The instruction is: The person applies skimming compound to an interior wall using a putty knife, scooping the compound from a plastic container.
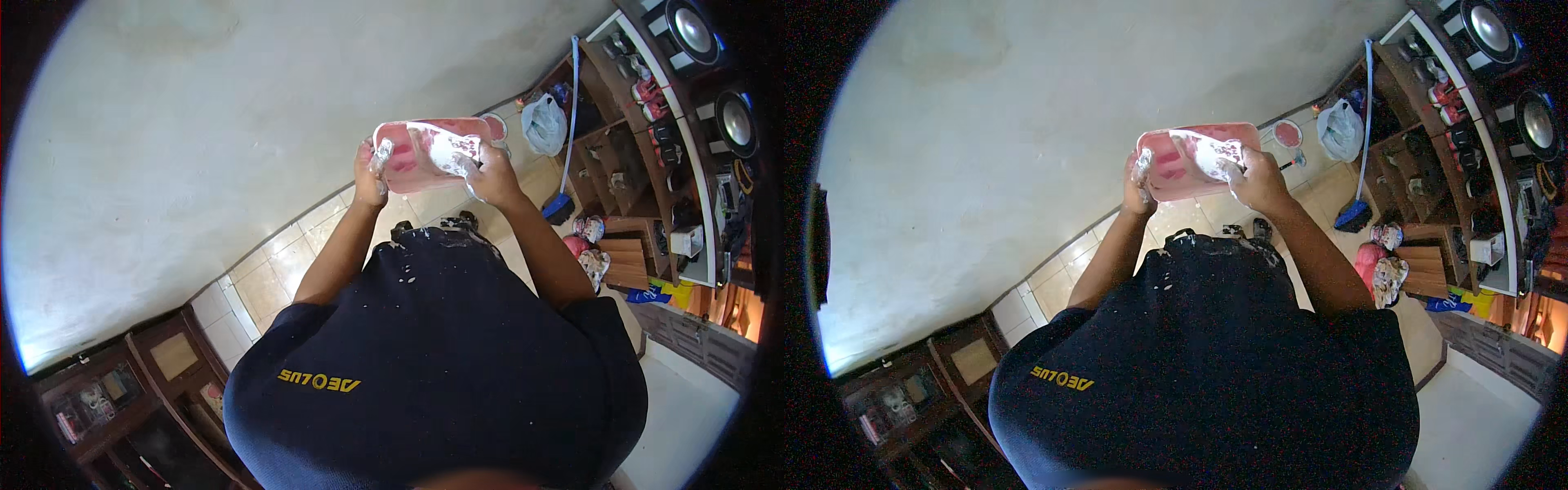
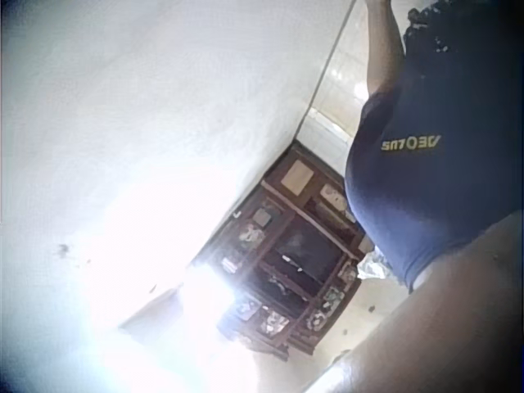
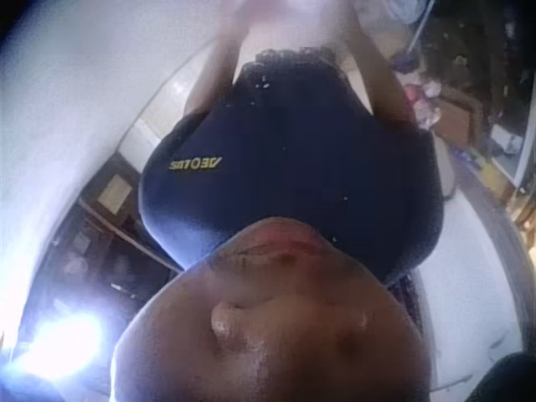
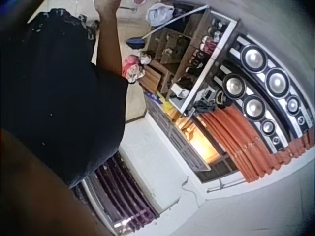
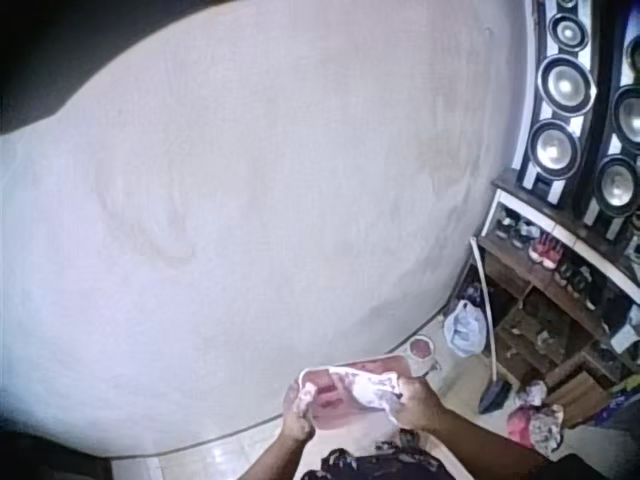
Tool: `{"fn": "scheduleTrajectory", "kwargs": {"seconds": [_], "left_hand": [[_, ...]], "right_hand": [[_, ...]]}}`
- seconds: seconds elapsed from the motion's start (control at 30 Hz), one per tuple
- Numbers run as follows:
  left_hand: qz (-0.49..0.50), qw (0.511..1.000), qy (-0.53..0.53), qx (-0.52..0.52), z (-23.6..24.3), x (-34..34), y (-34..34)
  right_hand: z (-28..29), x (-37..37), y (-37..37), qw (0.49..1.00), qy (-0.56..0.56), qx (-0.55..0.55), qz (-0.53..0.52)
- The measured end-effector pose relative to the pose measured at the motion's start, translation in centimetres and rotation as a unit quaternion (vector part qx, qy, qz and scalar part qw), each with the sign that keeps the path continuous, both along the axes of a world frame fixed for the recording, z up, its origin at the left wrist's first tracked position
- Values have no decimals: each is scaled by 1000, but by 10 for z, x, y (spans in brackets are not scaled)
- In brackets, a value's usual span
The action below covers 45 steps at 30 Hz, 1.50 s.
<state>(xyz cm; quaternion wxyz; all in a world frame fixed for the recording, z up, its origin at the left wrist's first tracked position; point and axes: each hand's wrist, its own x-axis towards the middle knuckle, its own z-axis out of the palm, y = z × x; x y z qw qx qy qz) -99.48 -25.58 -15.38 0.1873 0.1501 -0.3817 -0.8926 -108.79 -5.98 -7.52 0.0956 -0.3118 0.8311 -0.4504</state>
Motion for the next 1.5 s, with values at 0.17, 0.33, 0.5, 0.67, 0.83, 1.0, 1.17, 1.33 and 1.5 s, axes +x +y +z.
{"fn": "scheduleTrajectory", "kwargs": {"seconds": [0.17,0.33,0.5,0.67,0.83,1.0,1.17,1.33,1.5], "left_hand": [[-32,997,7,63,-2,-8,3],[-22,999,50,-3,9,-11,8],[-14,998,-45,-29,5,-27,15],[-41,999,9,14,8,-48,35],[-18,999,15,-30,24,-58,56],[-8,999,24,-43,31,-61,55],[-8,998,-13,-55,31,-69,55],[5,999,-19,-42,32,-68,64],[4,995,-30,-92,34,-70,65]], "right_hand": [[-4,3,1,996,-56,69,4],[7,10,-4,993,-114,-7,-28],[22,-14,27,990,38,133,34],[24,-35,58,993,79,83,27],[17,-43,63,997,71,28,25],[30,-69,79,998,42,33,-28],[56,-91,95,987,145,-51,-52],[48,-92,78,984,155,47,77],[31,-89,65,960,195,172,102]]}}
